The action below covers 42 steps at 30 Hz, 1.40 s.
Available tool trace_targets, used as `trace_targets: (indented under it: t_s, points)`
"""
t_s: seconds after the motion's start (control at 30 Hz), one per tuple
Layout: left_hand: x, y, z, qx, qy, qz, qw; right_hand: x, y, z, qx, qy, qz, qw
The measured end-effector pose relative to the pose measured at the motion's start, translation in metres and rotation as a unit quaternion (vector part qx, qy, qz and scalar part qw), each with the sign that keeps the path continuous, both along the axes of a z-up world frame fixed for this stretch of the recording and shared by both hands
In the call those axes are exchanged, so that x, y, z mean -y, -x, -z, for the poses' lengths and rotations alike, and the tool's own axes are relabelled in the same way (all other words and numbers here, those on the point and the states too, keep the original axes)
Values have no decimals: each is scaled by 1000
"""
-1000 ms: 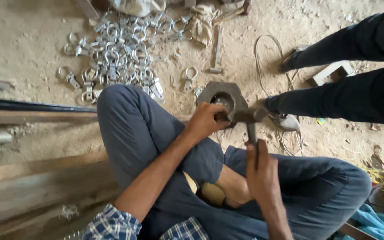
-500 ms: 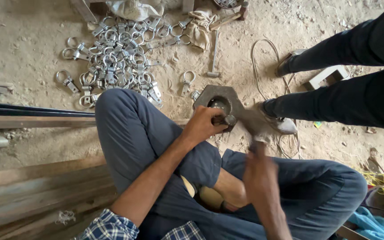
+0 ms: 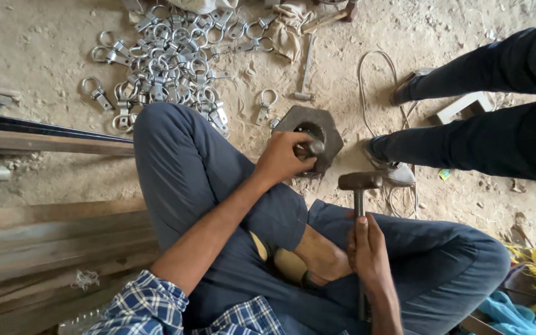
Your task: The person assembles metal components using a hammer and a jig while sitting on the floor, placing finished pieces onto a pile.
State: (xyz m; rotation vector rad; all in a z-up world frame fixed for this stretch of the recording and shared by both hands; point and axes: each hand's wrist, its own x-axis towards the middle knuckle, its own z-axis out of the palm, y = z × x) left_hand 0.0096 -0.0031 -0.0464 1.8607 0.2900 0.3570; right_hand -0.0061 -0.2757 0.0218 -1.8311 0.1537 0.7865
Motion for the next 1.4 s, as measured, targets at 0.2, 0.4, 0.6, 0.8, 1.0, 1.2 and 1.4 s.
trace_targets:
  t_s: [0.2, 0.4, 0.6, 0.8, 1.0, 1.2, 1.4]
  points:
    - [-8, -2, 10, 18, 85, -92, 992, 11, -6, 15, 0, -14, 6, 1000]
    - [-15, -3, 0, -12, 325, -115, 939, 1, -8, 5, -24, 1, 12, 1000]
    - [-22, 2, -43, -28, 342, 0, 939, 2, -9, 8, -47, -41, 35, 997]
    - [-30, 56, -112, -121, -40, 373, 919, 3, -9, 11, -47, -22, 32, 998]
    - [10, 152, -114, -237, -105, 592, 763, 1, -11, 9, -30, 43, 4, 999]
    - [25, 178, -99, -310, -199, 490, 790, 4, -10, 16, -50, 2, 27, 998]
    - [23, 155, -120, -283, -223, 487, 795, 2, -11, 15, -38, -12, 15, 999]
